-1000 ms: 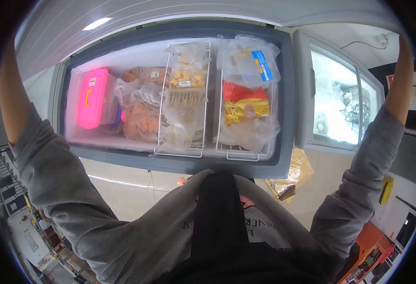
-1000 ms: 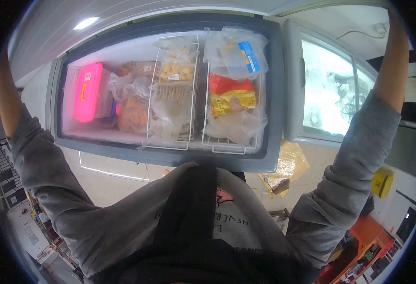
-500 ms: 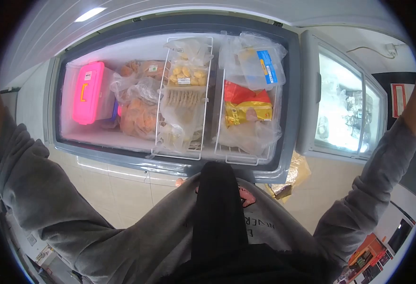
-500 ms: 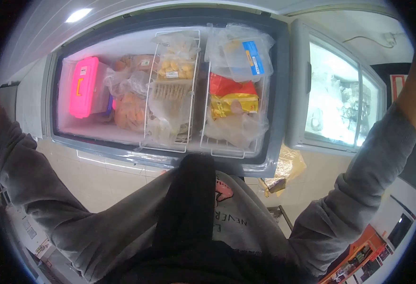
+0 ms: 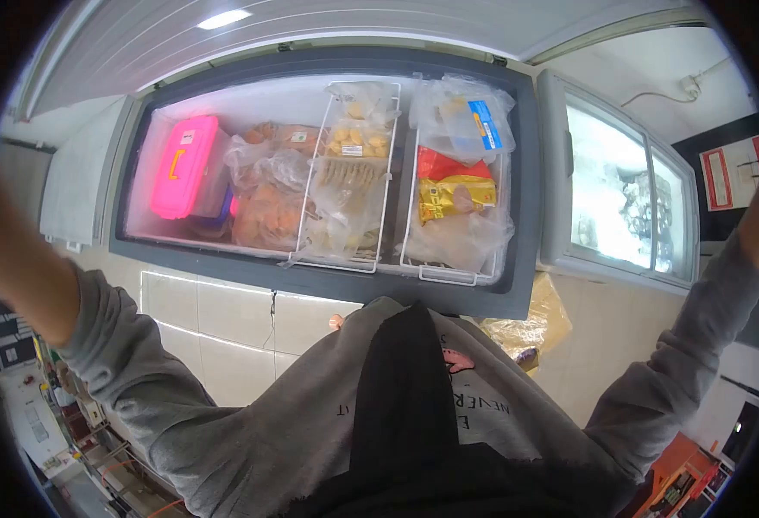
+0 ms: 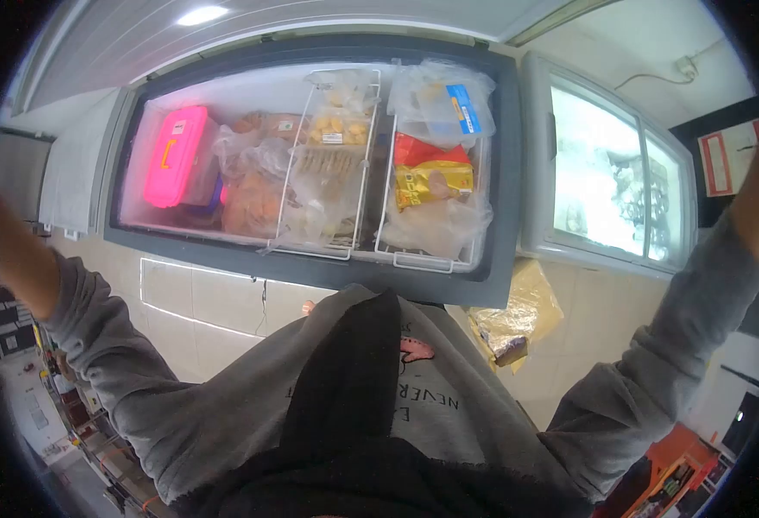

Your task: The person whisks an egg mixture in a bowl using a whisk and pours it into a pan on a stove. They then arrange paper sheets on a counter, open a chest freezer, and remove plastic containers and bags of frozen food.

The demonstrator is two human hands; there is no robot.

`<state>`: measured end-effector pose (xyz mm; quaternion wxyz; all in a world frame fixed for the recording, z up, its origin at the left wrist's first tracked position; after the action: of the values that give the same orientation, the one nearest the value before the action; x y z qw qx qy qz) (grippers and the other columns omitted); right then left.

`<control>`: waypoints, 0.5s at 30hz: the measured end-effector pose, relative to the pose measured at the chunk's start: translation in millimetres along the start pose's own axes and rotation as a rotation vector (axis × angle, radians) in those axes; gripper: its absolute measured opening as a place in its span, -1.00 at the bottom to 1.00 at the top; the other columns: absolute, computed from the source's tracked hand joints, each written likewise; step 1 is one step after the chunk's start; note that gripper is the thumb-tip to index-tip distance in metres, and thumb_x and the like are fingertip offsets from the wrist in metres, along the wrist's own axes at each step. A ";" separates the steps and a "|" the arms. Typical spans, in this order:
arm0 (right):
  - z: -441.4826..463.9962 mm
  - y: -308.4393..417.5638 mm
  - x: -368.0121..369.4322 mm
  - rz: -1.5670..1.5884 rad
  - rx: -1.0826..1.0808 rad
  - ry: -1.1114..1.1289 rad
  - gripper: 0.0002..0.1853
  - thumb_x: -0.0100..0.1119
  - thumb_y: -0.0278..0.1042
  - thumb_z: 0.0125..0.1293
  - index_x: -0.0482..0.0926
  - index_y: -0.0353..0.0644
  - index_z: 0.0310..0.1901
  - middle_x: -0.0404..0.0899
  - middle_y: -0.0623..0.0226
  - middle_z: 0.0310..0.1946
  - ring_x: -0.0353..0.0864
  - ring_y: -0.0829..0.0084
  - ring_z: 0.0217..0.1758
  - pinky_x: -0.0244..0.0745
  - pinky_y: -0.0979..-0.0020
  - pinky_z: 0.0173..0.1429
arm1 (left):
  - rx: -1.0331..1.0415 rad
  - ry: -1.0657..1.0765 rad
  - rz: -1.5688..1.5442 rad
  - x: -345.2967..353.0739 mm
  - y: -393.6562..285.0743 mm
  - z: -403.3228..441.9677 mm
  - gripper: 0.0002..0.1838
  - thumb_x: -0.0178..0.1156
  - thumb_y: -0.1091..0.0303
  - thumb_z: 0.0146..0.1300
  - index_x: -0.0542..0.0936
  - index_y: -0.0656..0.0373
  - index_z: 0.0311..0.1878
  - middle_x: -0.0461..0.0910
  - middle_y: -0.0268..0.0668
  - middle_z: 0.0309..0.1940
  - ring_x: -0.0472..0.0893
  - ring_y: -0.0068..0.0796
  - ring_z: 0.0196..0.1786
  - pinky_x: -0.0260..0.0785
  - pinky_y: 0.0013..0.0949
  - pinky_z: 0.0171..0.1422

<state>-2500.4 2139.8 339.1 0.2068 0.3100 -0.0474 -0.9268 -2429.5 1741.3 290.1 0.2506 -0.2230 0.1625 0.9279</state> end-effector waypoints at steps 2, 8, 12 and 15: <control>-32.0 36.1 -25.9 0.126 -0.150 -0.019 -0.55 -0.09 -0.04 0.18 0.42 -0.14 0.02 0.48 0.07 -0.13 0.49 0.18 -0.14 0.35 0.14 -0.07 | 0.006 -0.002 0.009 -41.5 -7.8 -15.1 -0.64 0.04 0.13 0.24 0.41 0.02 0.06 0.46 -0.25 -0.10 0.38 -0.43 -0.04 0.17 -0.34 0.00; -124.5 96.9 -85.5 0.221 -0.487 0.103 -0.55 -0.06 -0.07 0.16 0.42 -0.16 0.02 0.46 0.07 -0.11 0.47 0.18 -0.11 0.33 0.15 -0.04 | 0.075 -0.014 -0.059 -156.6 -62.6 -51.8 -0.62 0.05 0.11 0.23 0.40 0.02 0.08 0.45 -0.25 -0.08 0.36 -0.40 -0.01 0.14 -0.31 0.03; -178.5 122.4 -120.3 0.277 -0.608 0.190 -0.56 -0.04 -0.09 0.15 0.41 -0.17 0.01 0.45 0.07 -0.10 0.46 0.17 -0.10 0.32 0.16 -0.02 | 0.177 -0.038 -0.183 -225.2 -110.1 -68.2 -0.60 0.05 0.10 0.22 0.40 0.02 0.08 0.44 -0.24 -0.06 0.34 -0.37 0.01 0.12 -0.28 0.05; -207.3 137.5 -137.4 0.286 -0.652 0.233 -0.56 -0.03 -0.10 0.14 0.41 -0.17 0.01 0.45 0.07 -0.10 0.45 0.17 -0.08 0.31 0.16 -0.01 | 0.246 -0.062 -0.267 -264.8 -139.3 -77.8 -0.59 0.06 0.09 0.22 0.39 0.02 0.09 0.43 -0.24 -0.05 0.33 -0.35 0.03 0.10 -0.26 0.07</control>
<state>-2229.4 2079.7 278.5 0.4260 0.3213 0.2314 -0.8135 -2123.6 1719.6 328.8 0.4018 -0.1815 0.2360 0.8660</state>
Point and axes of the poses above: each hand's wrist, its own z-axis towards the middle knuckle, its own x-axis out of the palm, y = z × x, the point moved 1 cm from there along z, towards the middle knuckle
